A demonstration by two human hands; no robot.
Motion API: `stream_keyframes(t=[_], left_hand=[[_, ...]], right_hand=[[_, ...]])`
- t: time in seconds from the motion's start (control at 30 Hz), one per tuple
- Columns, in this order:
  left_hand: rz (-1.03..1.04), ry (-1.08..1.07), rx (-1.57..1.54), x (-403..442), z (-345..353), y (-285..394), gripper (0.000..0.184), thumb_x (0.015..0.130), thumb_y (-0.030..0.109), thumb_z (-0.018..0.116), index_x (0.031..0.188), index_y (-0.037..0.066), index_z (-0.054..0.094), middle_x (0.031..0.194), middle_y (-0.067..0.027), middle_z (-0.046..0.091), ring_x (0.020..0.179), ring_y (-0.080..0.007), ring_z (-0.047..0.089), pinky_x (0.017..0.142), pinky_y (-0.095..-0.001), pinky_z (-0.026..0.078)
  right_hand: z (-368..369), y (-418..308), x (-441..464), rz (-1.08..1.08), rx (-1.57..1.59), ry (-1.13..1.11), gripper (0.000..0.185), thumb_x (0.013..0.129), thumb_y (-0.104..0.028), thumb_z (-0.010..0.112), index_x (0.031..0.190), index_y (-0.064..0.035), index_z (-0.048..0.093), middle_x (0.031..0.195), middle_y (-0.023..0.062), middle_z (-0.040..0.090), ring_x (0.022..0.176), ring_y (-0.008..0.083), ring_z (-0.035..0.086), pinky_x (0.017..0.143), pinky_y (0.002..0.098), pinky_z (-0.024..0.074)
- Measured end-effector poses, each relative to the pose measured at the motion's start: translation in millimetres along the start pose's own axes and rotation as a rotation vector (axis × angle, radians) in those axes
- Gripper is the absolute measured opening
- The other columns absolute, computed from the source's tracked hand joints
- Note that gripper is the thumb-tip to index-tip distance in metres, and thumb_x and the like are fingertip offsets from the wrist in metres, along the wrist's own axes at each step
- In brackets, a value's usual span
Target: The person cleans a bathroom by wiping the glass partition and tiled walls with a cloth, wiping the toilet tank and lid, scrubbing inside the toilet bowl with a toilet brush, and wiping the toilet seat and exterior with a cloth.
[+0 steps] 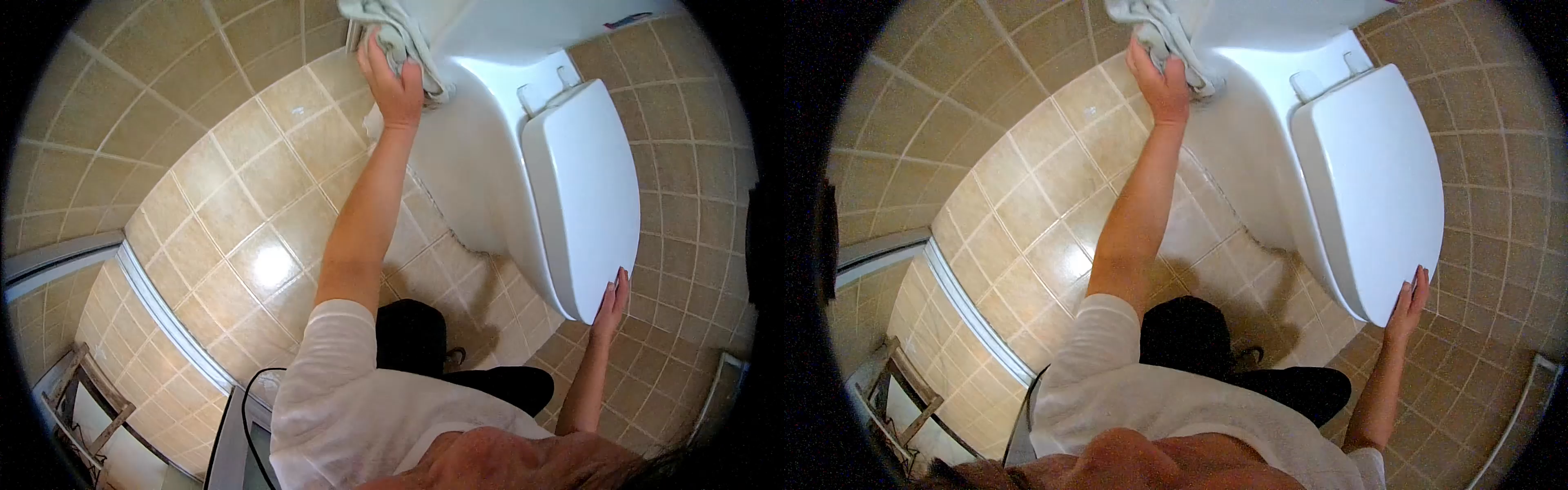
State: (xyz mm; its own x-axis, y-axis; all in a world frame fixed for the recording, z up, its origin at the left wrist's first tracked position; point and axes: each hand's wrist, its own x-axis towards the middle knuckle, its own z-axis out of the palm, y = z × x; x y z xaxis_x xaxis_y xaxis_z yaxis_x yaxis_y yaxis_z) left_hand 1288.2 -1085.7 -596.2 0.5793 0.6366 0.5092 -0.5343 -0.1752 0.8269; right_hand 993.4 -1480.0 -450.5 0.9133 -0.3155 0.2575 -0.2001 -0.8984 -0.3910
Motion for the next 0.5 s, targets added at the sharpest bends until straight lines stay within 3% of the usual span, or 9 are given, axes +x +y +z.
stream_keyframes(t=[0.07,0.17,0.23,0.37,0.5], left_hand=[[-0.007,0.049,0.057,-33,-9,-30,0.060,0.071,0.014,0.048,0.125,-0.005,0.032,0.119,-0.0256,0.037,0.112,-0.0409,0.034,0.099,-0.0416,0.025],[-0.215,0.102,0.215,-79,-19,-88,0.055,0.073,0.013,0.046,0.124,-0.006,0.035,0.120,-0.0271,0.039,0.112,-0.0412,0.036,0.097,-0.0431,0.027],[-0.549,0.132,0.307,-97,-30,-118,0.052,0.076,0.011,0.045,0.123,-0.007,0.036,0.120,-0.0280,0.040,0.111,-0.0409,0.037,0.097,-0.0433,0.027],[-0.670,0.140,0.368,-125,-38,-140,0.049,0.078,0.010,0.046,0.123,-0.008,0.037,0.121,-0.0285,0.039,0.112,-0.0405,0.036,0.096,-0.0433,0.028],[-0.697,0.185,0.428,-157,-28,-136,0.055,0.079,0.006,0.050,0.128,-0.005,0.029,0.122,-0.0272,0.036,0.115,-0.0395,0.034,0.097,-0.0415,0.030]], right_hand=[[-4,-7,-1,0.015,-0.017,-0.022,0.039,0.090,-0.014,0.039,0.128,-0.0040,0.039,0.135,0.0170,0.032,0.126,0.0273,0.029,0.104,0.0381,0.0217],[-1,-17,0,0.106,0.015,0.000,0.038,0.091,-0.015,0.038,0.127,-0.0043,0.040,0.135,0.0152,0.032,0.126,0.0268,0.029,0.104,0.0380,0.0203],[-6,-5,1,0.015,-0.046,-0.016,0.038,0.091,-0.015,0.038,0.127,-0.0041,0.041,0.135,0.0151,0.033,0.126,0.0264,0.029,0.104,0.0379,0.0206],[-5,-15,1,0.053,0.007,0.001,0.038,0.090,-0.015,0.039,0.126,-0.0040,0.042,0.135,0.0150,0.033,0.126,0.0264,0.030,0.104,0.0381,0.0213],[-6,-13,0,0.045,0.032,-0.007,0.038,0.090,-0.015,0.039,0.127,-0.0040,0.041,0.134,0.0156,0.033,0.125,0.0274,0.030,0.104,0.0388,0.0217]])
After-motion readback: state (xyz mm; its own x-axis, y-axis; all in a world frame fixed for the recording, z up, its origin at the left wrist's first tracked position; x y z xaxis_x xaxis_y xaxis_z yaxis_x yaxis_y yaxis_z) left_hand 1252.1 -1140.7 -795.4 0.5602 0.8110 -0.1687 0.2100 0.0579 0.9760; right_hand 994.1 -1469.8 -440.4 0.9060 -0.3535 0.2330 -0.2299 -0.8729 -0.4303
